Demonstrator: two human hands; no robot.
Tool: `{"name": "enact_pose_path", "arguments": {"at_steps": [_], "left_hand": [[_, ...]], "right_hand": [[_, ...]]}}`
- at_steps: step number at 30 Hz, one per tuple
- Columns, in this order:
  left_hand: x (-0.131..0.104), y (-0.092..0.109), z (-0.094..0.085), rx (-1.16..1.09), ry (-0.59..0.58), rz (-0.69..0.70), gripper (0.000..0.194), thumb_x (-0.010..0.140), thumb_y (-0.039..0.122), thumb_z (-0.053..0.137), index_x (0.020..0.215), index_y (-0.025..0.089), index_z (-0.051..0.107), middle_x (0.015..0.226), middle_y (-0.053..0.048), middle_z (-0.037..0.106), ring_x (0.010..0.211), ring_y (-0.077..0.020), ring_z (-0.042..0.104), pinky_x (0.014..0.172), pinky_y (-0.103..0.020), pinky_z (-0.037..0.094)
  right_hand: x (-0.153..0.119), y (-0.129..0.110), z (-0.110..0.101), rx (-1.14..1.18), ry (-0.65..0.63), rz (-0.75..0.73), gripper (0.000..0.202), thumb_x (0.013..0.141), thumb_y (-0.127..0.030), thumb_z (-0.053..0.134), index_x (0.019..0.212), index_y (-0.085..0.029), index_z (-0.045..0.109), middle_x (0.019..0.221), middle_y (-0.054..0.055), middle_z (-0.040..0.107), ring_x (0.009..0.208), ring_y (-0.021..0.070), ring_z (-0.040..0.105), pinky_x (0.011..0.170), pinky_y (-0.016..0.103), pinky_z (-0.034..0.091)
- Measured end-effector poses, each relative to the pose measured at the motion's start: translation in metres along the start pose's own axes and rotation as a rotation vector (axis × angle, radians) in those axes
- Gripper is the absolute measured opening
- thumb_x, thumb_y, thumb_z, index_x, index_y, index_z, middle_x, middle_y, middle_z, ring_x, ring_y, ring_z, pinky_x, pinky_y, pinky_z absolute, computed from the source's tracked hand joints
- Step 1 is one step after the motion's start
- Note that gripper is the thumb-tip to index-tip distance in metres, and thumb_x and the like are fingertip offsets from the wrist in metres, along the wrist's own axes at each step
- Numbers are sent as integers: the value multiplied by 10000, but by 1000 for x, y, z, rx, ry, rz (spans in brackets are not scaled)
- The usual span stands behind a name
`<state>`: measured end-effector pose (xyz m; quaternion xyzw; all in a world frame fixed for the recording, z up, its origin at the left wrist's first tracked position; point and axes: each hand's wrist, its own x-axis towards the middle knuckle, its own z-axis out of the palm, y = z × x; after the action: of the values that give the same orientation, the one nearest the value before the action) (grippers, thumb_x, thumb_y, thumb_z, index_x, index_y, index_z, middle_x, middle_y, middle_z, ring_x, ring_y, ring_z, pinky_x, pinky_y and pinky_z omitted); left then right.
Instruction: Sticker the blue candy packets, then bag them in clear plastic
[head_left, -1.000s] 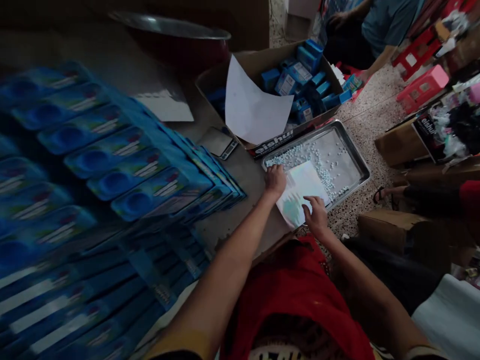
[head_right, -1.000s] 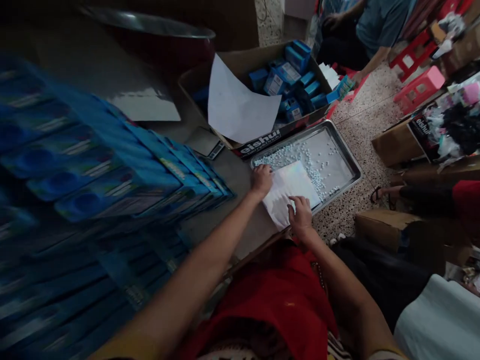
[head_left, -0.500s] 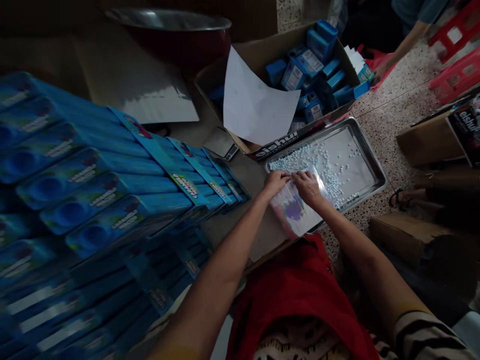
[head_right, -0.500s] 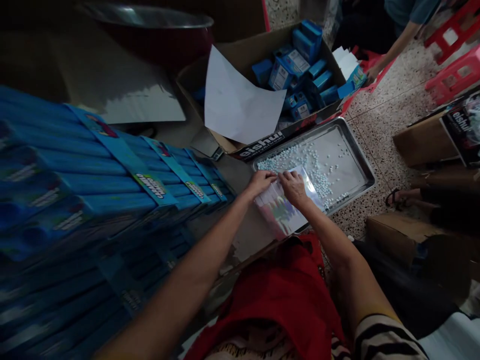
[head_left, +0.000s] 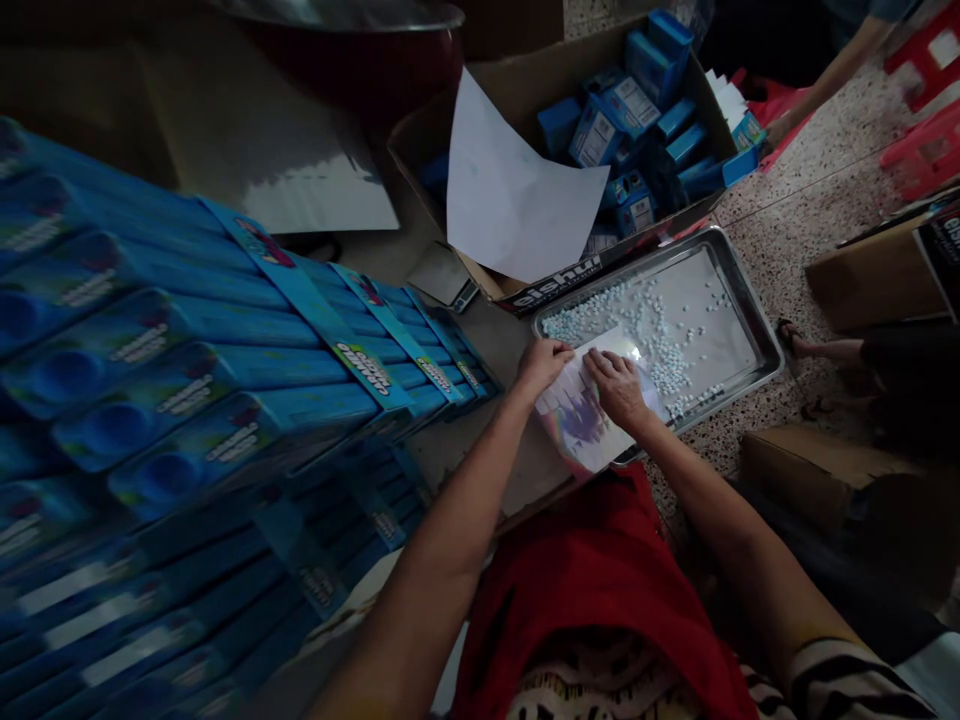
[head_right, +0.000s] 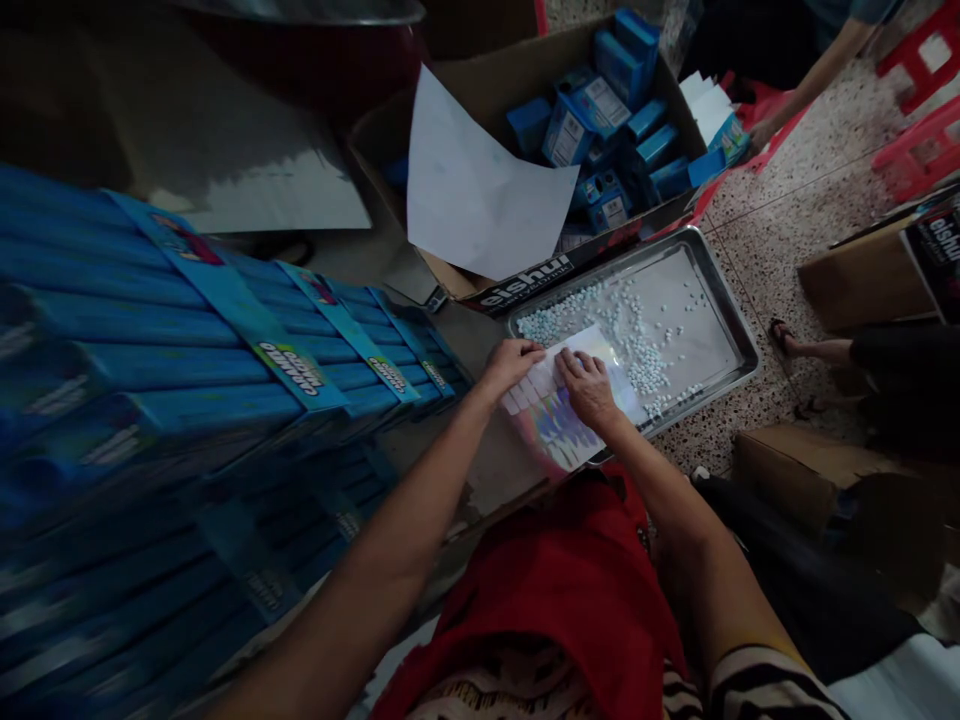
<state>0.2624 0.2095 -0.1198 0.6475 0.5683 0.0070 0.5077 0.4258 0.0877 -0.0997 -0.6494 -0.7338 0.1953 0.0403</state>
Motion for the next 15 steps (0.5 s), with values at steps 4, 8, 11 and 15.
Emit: {"name": "enact_pose_path", "arguments": {"at_steps": [4, 8, 11, 15], "left_hand": [[-4, 7, -3, 76, 10, -16, 205, 874, 305, 671, 957, 189, 818, 943, -48, 812, 835, -208, 677, 701, -277, 430], [-9, 12, 1, 133, 63, -10, 217, 900, 319, 663, 987, 205, 825, 1014, -69, 821, 892, -231, 695, 711, -295, 428], [-8, 12, 4, 176, 100, -11, 225, 924, 324, 653, 1000, 202, 826, 1040, -90, 818, 936, -253, 705, 748, -311, 447], [-4, 12, 3, 188, 134, 32, 245, 946, 303, 642, 1039, 175, 828, 1114, -145, 796, 1054, -301, 702, 895, -360, 482]], "right_hand": [[-10, -3, -10, -24, 39, 40, 398, 1082, -221, 445, 1416, -185, 657, 1377, 149, 701, 1259, 324, 521, 1058, 474, 338], [-11, -2, -21, -87, 72, 87, 315, 1087, -310, 470, 1148, -218, 764, 1083, 135, 738, 1059, 313, 551, 924, 453, 348], [-14, -4, -27, -85, 80, 84, 309, 1071, -279, 479, 946, -207, 751, 939, 127, 723, 956, 284, 562, 877, 431, 342], [-34, -19, -44, 88, 125, 201, 191, 994, -252, 575, 875, -206, 717, 782, 68, 693, 829, 227, 589, 859, 394, 385]]}}
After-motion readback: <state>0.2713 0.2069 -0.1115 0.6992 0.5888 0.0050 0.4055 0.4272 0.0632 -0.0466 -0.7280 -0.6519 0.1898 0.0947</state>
